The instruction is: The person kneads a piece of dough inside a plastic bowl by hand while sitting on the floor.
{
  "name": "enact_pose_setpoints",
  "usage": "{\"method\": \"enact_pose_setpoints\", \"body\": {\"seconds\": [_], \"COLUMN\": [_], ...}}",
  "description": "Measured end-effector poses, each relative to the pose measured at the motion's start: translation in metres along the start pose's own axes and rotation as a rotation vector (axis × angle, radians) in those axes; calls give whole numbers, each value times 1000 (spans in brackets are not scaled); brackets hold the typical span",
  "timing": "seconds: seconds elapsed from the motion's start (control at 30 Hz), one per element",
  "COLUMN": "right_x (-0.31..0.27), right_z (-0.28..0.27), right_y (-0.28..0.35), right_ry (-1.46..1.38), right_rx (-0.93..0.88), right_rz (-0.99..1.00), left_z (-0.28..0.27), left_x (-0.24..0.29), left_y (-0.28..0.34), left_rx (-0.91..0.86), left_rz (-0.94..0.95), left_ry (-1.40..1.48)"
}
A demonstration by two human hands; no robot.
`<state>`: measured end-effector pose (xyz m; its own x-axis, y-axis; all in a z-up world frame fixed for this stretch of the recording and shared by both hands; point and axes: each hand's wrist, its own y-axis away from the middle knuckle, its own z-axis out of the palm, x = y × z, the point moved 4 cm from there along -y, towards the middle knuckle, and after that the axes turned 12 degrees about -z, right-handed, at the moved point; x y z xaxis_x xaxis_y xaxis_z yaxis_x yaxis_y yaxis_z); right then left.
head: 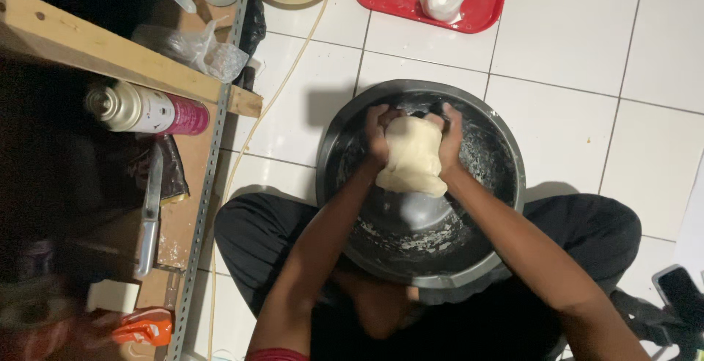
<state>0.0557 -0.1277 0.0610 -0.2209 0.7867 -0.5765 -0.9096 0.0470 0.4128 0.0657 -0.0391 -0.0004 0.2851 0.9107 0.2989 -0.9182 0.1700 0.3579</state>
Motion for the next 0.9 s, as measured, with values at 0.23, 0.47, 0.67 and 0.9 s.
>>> {"method": "enact_pose_setpoints", "body": {"seconds": [0.23, 0.47, 0.67, 0.9], "right_x": [11, 3, -18, -23], "right_z": [-29, -60, -32, -8], "right_y": [-20, -35, -14, -4], "right_ry": [-39, 1106, 1481, 1667], "right_rx": [65, -141, -161, -246], "right_rz": [-106, -731, -764, -716], "left_z": [-86, -57, -87, -67], "left_x": [-42, -57, -45, -36], "left_y": [-41, -46, -52, -41], "left_rx": [268, -159, 316, 80], "left_rz": [-37, 411, 116, 322], "left_ry": [-270, -909, -1664, -1060]}}
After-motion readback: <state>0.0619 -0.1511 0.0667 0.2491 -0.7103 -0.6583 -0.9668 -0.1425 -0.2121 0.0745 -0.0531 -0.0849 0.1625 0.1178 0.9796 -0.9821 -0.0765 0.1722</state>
